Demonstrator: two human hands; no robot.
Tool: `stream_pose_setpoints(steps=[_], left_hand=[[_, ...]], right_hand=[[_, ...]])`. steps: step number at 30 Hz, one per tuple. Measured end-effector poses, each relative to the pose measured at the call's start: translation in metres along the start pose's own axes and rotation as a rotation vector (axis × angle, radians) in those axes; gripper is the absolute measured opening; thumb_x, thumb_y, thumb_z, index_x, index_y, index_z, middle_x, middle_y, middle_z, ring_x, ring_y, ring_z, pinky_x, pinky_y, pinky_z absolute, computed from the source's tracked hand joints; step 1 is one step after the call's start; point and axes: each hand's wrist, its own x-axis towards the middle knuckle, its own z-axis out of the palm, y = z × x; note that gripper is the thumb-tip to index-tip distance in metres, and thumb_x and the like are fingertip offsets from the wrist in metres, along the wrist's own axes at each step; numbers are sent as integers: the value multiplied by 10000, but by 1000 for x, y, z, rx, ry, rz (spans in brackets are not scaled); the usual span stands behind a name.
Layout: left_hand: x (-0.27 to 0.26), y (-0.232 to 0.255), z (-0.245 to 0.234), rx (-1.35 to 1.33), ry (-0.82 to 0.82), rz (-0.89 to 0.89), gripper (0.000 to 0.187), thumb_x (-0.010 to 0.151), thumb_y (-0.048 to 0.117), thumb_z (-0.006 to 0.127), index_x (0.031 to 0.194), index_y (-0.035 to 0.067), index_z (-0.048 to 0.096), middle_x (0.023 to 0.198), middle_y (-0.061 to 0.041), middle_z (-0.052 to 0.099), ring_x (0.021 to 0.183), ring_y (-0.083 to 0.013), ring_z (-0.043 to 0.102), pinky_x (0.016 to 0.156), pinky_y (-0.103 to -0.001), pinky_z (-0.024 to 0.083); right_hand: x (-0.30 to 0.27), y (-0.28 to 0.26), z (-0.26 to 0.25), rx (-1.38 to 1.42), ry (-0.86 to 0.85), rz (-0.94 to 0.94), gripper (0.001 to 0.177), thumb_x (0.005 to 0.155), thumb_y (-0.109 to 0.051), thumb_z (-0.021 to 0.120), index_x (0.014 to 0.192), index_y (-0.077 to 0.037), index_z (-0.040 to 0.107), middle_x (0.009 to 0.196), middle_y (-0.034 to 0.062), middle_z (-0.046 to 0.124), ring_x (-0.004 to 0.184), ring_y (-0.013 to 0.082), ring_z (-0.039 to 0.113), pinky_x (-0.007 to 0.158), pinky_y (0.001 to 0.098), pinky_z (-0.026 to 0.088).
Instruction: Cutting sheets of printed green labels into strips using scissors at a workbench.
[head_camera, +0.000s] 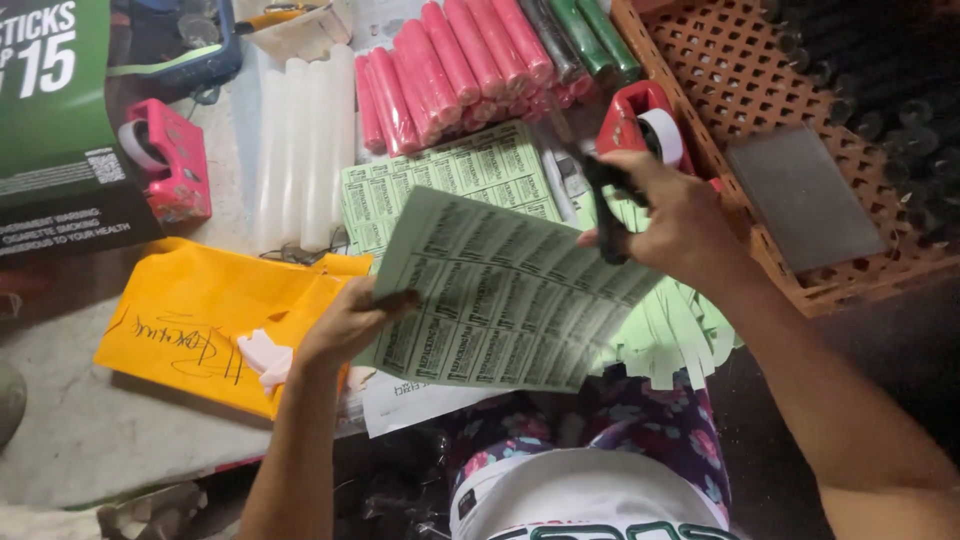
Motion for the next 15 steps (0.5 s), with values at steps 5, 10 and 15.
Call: stream_pose_setpoints(steps=[5,10,15], left_hand=[[16,27,-26,89,-239,82,128,885,197,753,893,70,769,657,9,592,591,-117,475,568,-283,410],[-3,78,-74,-565,-294,238,563,954,344,623,1367,7,441,1185,-237,590,1042,-317,614,925,-473,510],[-60,-53,0,-981,-33,343,905,758,832,557,1453,252,570,1497,-118,557,1377,-278,511,1185,-496,351]], right_hand=[[17,-19,26,570,-417,104,530,769,22,834,1261,-39,647,690,74,669,498,144,616,487,240,542],[9,43,72,1011,-123,192,432,768,72,830,1138,-36,637,808,27,637,725,113,679,682,223,590],[-1,9,114,1263,292,439,239,844,64,714,974,-103,603,807,-26,664,770,86,729,766,189,596]])
